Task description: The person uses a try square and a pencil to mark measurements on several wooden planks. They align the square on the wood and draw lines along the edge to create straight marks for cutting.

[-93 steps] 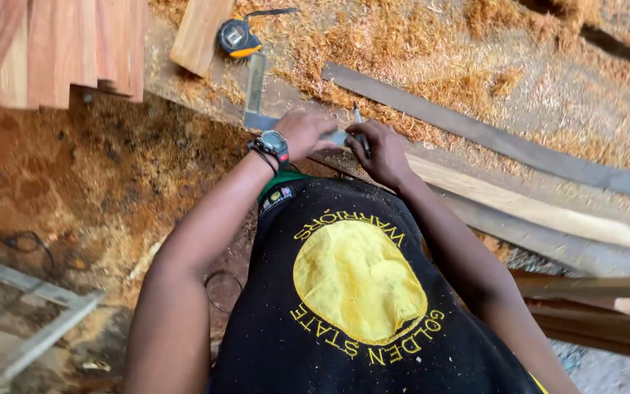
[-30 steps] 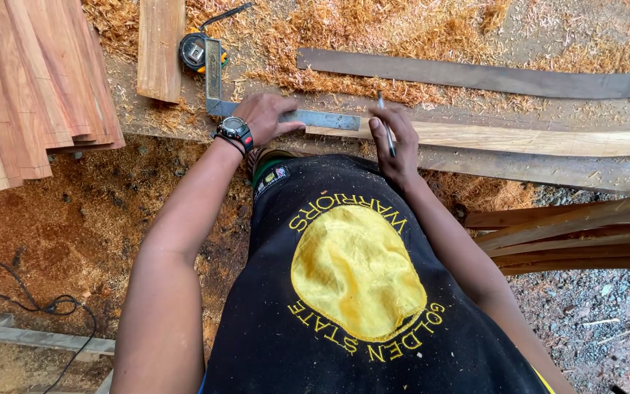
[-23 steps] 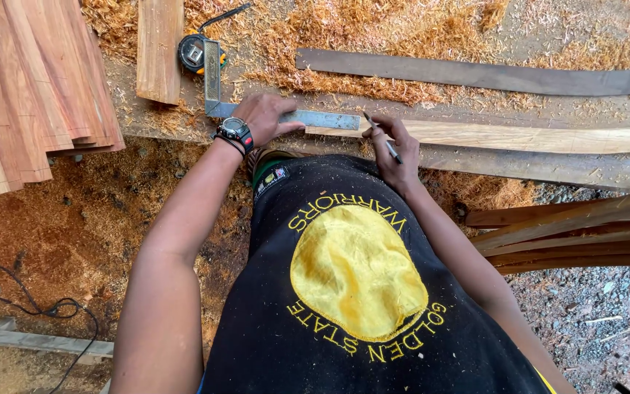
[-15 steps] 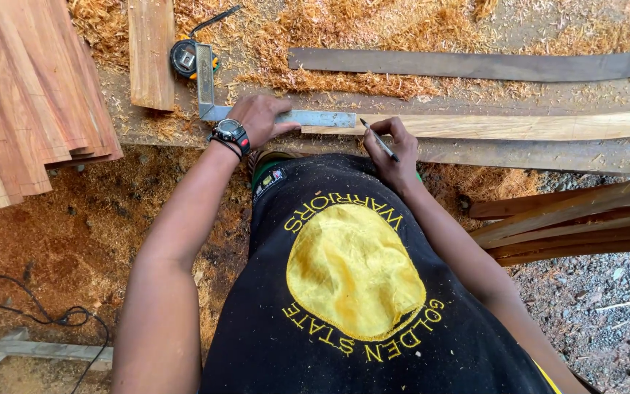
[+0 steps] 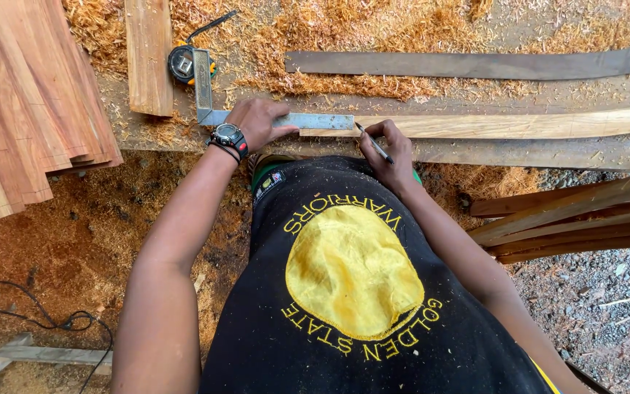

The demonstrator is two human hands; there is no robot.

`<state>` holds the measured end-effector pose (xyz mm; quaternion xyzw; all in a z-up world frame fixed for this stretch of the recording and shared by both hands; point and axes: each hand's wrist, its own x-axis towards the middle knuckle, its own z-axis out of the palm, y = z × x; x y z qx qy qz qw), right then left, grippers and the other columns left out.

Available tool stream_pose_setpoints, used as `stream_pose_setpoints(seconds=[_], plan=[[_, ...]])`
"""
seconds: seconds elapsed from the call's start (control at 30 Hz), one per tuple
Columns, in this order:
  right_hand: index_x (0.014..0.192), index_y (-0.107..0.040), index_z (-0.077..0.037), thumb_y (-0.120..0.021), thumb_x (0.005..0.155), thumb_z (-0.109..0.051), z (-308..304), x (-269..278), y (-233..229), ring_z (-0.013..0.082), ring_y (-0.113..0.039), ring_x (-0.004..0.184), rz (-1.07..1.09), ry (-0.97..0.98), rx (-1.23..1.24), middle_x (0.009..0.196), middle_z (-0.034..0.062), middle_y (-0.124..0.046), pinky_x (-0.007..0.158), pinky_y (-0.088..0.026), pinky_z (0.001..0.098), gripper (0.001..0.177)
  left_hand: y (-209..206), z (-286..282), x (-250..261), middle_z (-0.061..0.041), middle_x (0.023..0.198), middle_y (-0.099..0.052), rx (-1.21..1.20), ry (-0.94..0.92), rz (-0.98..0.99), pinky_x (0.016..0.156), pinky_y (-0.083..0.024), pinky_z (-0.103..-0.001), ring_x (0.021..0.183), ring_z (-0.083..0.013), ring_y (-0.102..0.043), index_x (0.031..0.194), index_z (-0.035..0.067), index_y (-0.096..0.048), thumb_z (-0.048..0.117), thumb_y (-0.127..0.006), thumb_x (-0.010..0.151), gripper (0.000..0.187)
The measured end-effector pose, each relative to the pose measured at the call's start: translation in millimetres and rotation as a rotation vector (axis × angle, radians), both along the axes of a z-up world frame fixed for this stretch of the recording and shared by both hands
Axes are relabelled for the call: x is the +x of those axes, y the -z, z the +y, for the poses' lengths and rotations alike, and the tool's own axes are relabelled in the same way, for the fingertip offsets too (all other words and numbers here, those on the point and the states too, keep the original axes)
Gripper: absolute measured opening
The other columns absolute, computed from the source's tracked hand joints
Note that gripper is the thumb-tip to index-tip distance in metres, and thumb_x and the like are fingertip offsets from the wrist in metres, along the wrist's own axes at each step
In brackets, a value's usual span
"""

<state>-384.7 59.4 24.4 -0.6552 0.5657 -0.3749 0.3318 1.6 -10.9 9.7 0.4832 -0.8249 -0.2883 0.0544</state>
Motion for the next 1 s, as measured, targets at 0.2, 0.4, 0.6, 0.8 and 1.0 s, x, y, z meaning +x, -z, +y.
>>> stream_pose_setpoints(seconds=[0.2, 0.4, 0.6, 0.8, 1.0], plan=[[0.118, -0.090, -0.013, -0.094, 0.113, -0.017, 1, -3, 15, 0.0419, -0.089, 0.099, -0.011, -0.002, 0.007, 0.099, 0.0144, -0.090, 0.092, -0.066, 0.0498, 0.008, -10, -1, -1, -0.011, 0.091, -0.086, -0.013, 0.011, -0.001, 0.077, -0.067, -0.046, 0.082, -0.0306, -0.083, 0.113, 0.018, -0.082, 0.057, -0.083, 0.124, 0.040], [0.117, -0.089, -0.010, -0.095, 0.114, -0.019, 1, -3, 6, 0.0447, -0.088, 0.096, 0.007, -0.018, -0.010, 0.097, 0.0174, -0.088, 0.089, -0.066, 0.0524, 0.010, -6, -1, -2, -0.014, 0.099, -0.090, 0.029, -0.015, 0.012, 0.083, -0.070, -0.048, 0.088, -0.0336, -0.087, 0.115, 0.019, -0.086, 0.053, -0.083, 0.126, 0.036], [0.117, -0.089, -0.010, -0.095, 0.114, -0.019, 1, 1, -1, 0.0444, -0.088, 0.096, 0.015, -0.035, -0.004, 0.096, 0.0174, -0.087, 0.089, -0.066, 0.0521, 0.012, -9, -1, 0, -0.015, 0.100, -0.091, 0.007, 0.003, -0.007, 0.083, -0.070, -0.050, 0.091, -0.0355, -0.089, 0.118, 0.018, -0.088, 0.054, -0.085, 0.123, 0.037], [0.115, -0.089, -0.011, -0.093, 0.116, -0.019, -1, 0, -3, 0.0430, -0.086, 0.093, 0.008, -0.055, -0.030, 0.093, 0.0154, -0.085, 0.088, -0.065, 0.0498, 0.009, -24, -4, -4, -0.014, 0.096, -0.091, -0.004, 0.001, -0.027, 0.082, -0.069, -0.048, 0.087, -0.0340, -0.088, 0.117, 0.017, -0.089, 0.054, -0.085, 0.124, 0.037], [0.112, -0.089, -0.011, -0.092, 0.116, -0.016, -1, -2, 3, 0.0407, -0.086, 0.091, -0.015, -0.066, -0.046, 0.091, 0.0147, -0.084, 0.087, -0.065, 0.0484, 0.007, -28, -3, -5, -0.014, 0.094, -0.090, -0.018, -0.004, -0.034, 0.081, -0.070, -0.047, 0.084, -0.0317, -0.087, 0.117, 0.017, -0.088, 0.054, -0.086, 0.123, 0.037]])
